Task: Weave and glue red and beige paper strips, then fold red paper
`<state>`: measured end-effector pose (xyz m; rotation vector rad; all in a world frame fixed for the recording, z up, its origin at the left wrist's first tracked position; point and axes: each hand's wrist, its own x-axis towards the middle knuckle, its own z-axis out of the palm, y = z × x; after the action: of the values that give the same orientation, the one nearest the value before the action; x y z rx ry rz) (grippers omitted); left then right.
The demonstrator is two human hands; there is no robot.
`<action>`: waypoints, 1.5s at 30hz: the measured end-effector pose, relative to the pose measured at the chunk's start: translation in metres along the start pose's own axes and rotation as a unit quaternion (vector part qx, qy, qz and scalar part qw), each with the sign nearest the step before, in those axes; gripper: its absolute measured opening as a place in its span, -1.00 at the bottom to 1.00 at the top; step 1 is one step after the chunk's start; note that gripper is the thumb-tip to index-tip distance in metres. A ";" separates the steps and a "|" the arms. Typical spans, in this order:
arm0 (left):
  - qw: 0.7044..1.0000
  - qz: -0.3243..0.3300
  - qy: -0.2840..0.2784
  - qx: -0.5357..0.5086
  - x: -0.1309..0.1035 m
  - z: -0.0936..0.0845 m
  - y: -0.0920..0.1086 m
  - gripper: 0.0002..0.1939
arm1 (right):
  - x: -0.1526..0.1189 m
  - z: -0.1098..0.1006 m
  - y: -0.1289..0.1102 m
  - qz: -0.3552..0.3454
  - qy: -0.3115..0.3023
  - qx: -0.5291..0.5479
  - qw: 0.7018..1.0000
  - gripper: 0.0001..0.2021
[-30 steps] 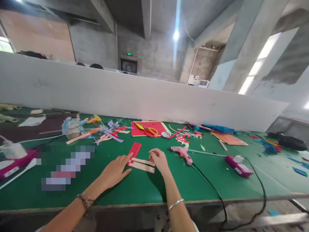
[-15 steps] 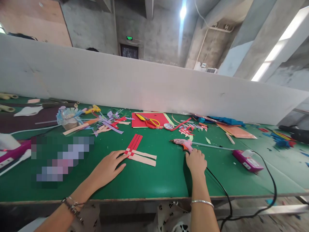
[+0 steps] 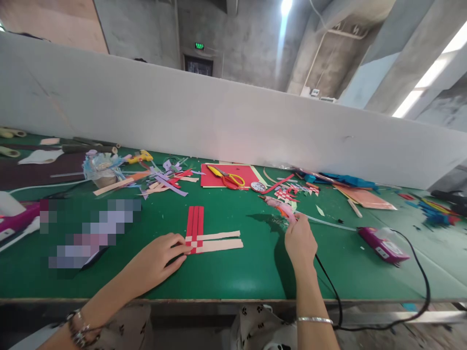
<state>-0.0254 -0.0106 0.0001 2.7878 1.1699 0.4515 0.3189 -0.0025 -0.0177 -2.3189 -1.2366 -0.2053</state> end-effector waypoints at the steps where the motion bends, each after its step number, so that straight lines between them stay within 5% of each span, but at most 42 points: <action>1: 1.000 -0.001 0.003 -0.003 -0.001 0.000 0.000 -0.70 | -0.001 0.001 -0.001 -0.023 0.014 0.018 0.999 -0.65; 5: 0.996 -0.069 0.049 0.015 -0.004 0.009 -0.002 -0.69 | 0.001 0.012 -0.002 -0.082 0.048 0.057 0.994 -0.62; 9: 0.991 -0.115 0.051 0.046 -0.003 0.021 -0.001 -0.57 | 0.006 0.020 0.000 -0.052 0.044 0.085 0.994 -0.59; 16: 0.997 -0.081 0.009 0.018 -0.001 0.016 0.001 -0.68 | 0.003 0.014 -0.007 -0.032 0.011 0.176 0.984 -0.54; 21: 0.998 -0.057 0.035 -0.022 0.010 0.009 0.013 -0.65 | 0.000 0.014 -0.012 -0.037 -0.001 0.187 0.982 -0.55; 28: 0.995 -0.058 -0.046 -0.065 0.031 0.012 0.038 -0.82 | -0.001 0.009 -0.017 -0.027 -0.018 0.206 0.978 -0.54; 45: 0.999 -0.030 -0.011 -0.013 0.017 0.009 0.010 -0.66 | -0.008 0.002 -0.013 -0.028 -0.021 0.243 0.969 -0.56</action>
<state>-0.0044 -0.0054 -0.0030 2.7210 1.2291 0.4251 0.3038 -0.0014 -0.0174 -1.8746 -1.2127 0.1191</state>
